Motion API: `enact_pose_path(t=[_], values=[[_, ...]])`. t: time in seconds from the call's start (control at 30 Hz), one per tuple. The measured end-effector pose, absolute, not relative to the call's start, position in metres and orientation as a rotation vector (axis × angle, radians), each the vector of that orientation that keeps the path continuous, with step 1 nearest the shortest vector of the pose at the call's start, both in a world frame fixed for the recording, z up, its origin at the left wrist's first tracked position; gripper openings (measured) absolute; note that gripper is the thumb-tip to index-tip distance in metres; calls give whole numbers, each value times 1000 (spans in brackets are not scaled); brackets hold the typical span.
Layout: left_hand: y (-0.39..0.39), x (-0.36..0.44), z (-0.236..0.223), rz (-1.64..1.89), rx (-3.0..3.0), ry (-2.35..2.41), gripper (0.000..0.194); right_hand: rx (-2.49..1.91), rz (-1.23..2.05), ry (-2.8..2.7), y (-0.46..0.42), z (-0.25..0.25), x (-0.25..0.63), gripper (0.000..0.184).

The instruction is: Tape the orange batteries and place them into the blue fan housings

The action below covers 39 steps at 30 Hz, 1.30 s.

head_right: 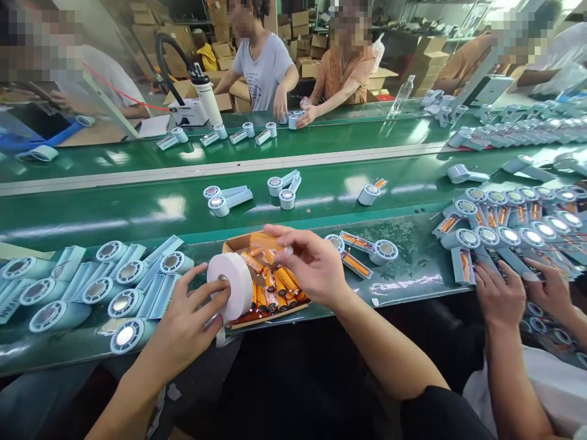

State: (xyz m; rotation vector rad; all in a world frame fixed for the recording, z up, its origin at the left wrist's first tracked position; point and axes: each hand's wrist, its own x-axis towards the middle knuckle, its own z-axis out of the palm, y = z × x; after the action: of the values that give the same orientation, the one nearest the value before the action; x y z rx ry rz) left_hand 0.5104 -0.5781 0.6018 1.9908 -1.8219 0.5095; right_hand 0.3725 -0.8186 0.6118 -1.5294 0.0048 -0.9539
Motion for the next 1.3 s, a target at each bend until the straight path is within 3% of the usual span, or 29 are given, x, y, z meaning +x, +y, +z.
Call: enact_pose_path(t=[0.27, 0.5, 0.57, 0.67, 0.8, 0.93, 1.07, 1.3], values=[[-582, 491, 624, 293, 1872, -1925, 38, -1691, -1121, -242, -804, 599, 347, 27], [-583, 494, 623, 336, 1918, -2003, 38, -1718, -648, -226, -804, 586, 327, 14], [-581, 498, 622, 393, 1964, -2041, 44, -1529, -592, -140, -800, 580, 323, 23], [-582, 504, 625, 522, 1992, -2135, 48, -1361, -492, 113, -803, 576, 325, 50], [-590, 507, 637, 683, 1960, -2283, 45, -1403, -294, 293, -816, 582, 339, 58], [-604, 498, 634, 741, 1953, -2211, 38, -1159, -608, 383, -799, 579, 359, 58], [-620, 469, 598, 728, 1945, -1851, 35, -836, -955, 490, -779, 560, 374, 56], [-613, 461, 560, 253, 1822, -1853, 48, -969, -1180, 499, -892, 586, 337, 31]])
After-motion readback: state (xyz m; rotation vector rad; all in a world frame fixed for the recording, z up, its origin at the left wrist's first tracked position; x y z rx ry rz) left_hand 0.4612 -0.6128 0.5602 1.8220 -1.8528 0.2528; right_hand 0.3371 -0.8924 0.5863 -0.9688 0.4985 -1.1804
